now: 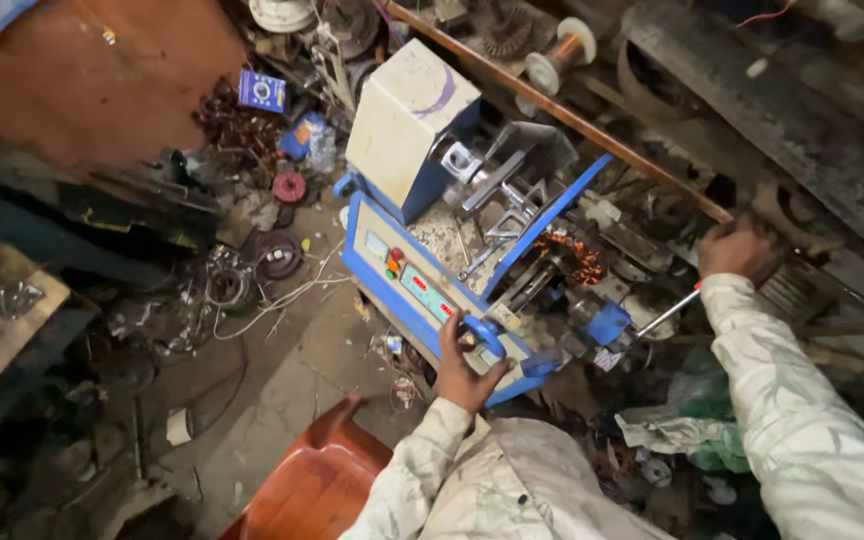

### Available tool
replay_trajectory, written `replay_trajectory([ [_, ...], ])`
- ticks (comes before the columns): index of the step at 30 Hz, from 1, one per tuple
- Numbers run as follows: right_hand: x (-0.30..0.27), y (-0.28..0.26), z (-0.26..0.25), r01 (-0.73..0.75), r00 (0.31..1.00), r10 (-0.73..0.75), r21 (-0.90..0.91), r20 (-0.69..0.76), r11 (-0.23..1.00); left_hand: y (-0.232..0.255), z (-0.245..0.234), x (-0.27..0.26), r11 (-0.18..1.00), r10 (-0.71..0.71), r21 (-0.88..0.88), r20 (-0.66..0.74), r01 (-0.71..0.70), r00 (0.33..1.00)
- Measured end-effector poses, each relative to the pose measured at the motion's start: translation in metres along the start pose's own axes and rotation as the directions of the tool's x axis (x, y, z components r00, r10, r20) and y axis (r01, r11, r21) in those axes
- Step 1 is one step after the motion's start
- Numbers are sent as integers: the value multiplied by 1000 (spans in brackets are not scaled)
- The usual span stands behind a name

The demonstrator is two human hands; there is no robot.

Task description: The person operates a blue motor winding machine in a workshop, using a screwdriver to adjust the copper wire on the stator core. They repeatedly press a button on the control panel to rotate the stator and manually guide the wire into the slots, ensuring it is wound tightly and evenly.

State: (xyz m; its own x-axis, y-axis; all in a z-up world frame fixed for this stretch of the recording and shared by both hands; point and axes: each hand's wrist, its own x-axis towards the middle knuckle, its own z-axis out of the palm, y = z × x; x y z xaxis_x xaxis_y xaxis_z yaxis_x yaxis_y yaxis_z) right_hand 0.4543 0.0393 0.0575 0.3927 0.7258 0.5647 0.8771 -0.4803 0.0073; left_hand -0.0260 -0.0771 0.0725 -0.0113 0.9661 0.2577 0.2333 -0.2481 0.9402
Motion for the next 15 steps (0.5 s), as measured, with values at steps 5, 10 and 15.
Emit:
replay_trajectory([
  [5, 6, 2, 8, 37, 999, -36, 20, -30, 999, 40, -4, 26, 989, 61, 131, 74, -71, 995],
  [10, 1, 11, 9, 47, 999, -47, -4, -13, 999, 53, -14, 34, 991, 53, 120, 103, -65, 993],
  [15, 11, 7, 12, 72, 997, -72, 8, -22, 997, 57, -17, 41, 994, 74, 69, 69, -79, 995],
])
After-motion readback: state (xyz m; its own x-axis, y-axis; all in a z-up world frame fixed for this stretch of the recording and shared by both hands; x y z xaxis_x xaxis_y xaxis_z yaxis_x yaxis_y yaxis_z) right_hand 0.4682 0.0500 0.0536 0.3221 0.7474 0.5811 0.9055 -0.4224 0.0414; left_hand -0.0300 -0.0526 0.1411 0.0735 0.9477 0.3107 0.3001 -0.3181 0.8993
